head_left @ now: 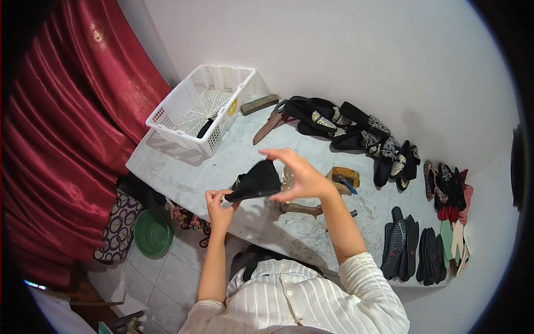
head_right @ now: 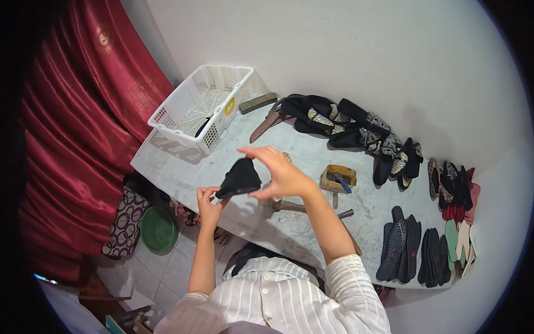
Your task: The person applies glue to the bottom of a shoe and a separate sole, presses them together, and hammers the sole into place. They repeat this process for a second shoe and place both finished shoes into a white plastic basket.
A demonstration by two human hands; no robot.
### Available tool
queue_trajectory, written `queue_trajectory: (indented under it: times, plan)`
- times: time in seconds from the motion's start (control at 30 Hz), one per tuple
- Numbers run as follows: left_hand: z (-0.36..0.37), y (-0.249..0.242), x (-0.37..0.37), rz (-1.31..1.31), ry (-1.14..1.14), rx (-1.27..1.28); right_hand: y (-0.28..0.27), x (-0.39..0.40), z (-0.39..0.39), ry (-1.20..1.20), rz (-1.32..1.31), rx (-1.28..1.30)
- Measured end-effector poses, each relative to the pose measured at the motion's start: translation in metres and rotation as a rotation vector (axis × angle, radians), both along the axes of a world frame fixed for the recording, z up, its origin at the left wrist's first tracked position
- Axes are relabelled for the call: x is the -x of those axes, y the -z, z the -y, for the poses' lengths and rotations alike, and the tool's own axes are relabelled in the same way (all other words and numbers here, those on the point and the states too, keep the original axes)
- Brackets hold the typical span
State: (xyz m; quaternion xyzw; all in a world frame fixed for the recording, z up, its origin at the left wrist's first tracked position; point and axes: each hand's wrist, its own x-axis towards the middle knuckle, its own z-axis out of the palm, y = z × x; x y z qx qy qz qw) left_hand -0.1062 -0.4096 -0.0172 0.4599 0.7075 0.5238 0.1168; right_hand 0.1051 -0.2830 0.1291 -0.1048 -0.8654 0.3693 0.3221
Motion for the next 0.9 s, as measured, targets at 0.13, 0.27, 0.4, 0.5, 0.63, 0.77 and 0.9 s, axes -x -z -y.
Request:
queue_trajectory:
  times: [0.13, 0.27, 0.4, 0.5, 0.63, 0.77, 0.9]
  plan:
    - [-0.003, 0.014, 0.021, -0.034, -0.127, -0.006, 0.016, 0.004, 0.033, 0.062, 0.137, -0.346]
    - [-0.004, 0.021, 0.043, -0.151, -0.196, -0.190, 0.043, 0.006, 0.049, 0.095, 0.172, -0.505]
    - [-0.010, 0.007, 0.064, -0.180, -0.181, -0.235, 0.056, 0.022, 0.056, 0.127, 0.116, -0.567]
    - [-0.022, 0.002, 0.085, -0.267, -0.196, -0.272, 0.056, 0.044, 0.059, 0.159, 0.067, -0.551]
    - [-0.042, -0.010, 0.124, -0.194, -0.169, -0.345, 0.049, 0.087, 0.060, 0.187, 0.010, -0.506]
    - [-0.058, -0.022, 0.170, -0.183, -0.134, -0.360, 0.041, 0.133, 0.053, 0.223, -0.017, -0.571]
    - [-0.077, -0.026, 0.219, -0.342, -0.094, -0.272, 0.043, 0.175, 0.042, 0.296, 0.017, -0.664]
